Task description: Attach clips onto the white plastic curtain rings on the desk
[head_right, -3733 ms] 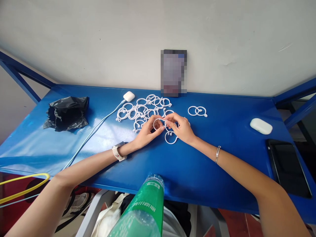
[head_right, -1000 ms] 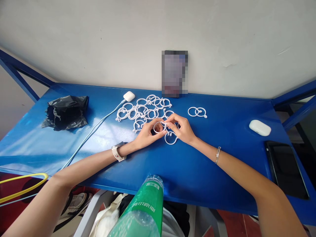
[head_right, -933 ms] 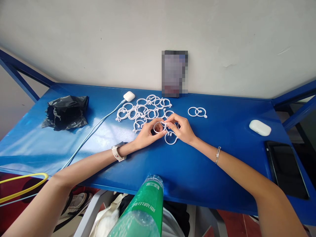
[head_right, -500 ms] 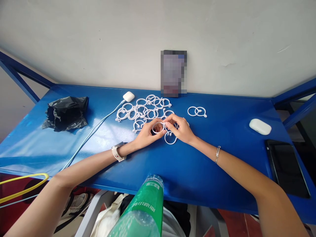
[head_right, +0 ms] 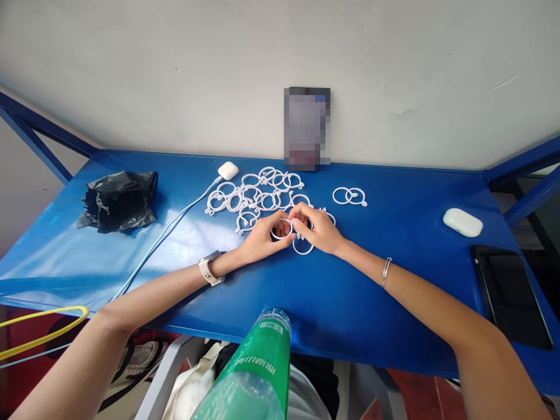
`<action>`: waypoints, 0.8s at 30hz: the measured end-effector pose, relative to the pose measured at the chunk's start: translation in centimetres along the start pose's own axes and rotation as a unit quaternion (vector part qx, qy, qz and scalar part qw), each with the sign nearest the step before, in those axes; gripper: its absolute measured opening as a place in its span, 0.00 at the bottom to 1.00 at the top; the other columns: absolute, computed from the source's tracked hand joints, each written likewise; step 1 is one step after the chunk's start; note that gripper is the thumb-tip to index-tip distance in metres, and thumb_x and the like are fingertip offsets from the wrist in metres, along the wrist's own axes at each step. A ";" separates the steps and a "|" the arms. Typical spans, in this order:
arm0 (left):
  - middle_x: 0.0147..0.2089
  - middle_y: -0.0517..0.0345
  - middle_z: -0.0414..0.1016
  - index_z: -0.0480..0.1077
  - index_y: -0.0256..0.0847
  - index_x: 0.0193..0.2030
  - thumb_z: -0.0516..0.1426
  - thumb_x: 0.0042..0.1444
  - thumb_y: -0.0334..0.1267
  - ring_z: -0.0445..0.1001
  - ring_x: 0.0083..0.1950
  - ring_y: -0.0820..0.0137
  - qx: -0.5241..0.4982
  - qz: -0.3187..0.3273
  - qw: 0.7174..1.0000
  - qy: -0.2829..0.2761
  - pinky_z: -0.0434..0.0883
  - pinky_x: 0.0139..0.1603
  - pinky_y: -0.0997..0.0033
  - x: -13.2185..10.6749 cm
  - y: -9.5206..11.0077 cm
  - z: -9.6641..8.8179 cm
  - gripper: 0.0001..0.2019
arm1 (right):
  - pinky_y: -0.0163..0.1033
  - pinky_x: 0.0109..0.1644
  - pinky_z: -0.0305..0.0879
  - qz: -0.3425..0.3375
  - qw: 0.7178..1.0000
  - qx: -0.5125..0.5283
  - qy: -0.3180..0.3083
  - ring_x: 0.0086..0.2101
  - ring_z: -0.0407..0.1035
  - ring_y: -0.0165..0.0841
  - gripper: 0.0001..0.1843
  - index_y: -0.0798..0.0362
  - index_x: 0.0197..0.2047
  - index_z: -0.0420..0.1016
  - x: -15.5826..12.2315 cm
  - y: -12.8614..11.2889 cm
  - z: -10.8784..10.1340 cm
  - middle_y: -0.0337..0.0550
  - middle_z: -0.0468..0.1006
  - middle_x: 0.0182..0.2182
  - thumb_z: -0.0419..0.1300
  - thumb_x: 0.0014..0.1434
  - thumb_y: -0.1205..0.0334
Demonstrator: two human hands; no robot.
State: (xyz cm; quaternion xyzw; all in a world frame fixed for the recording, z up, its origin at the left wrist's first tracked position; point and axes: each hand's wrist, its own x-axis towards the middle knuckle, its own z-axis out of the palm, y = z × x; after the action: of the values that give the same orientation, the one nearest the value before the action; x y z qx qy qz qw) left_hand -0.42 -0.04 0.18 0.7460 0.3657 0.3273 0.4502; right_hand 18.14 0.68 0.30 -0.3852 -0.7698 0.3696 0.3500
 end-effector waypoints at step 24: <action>0.28 0.63 0.68 0.65 0.38 0.43 0.57 0.58 0.50 0.66 0.28 0.75 -0.017 -0.016 1.000 0.004 0.65 0.31 0.75 -0.1 -0.2 0.0 0.16 | 0.36 0.35 0.66 0.004 0.998 0.056 0.024 0.30 0.70 0.30 0.06 0.51 0.40 0.71 0.1 -0.3 -0.1 0.39 0.76 0.32 0.55 0.64 0.58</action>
State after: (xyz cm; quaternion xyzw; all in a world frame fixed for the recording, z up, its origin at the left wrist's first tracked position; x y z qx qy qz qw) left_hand -0.52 -0.07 -0.03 0.7309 0.3737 0.3289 0.4668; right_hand 18.11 0.66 0.65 -0.3767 -0.7374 0.4043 0.3885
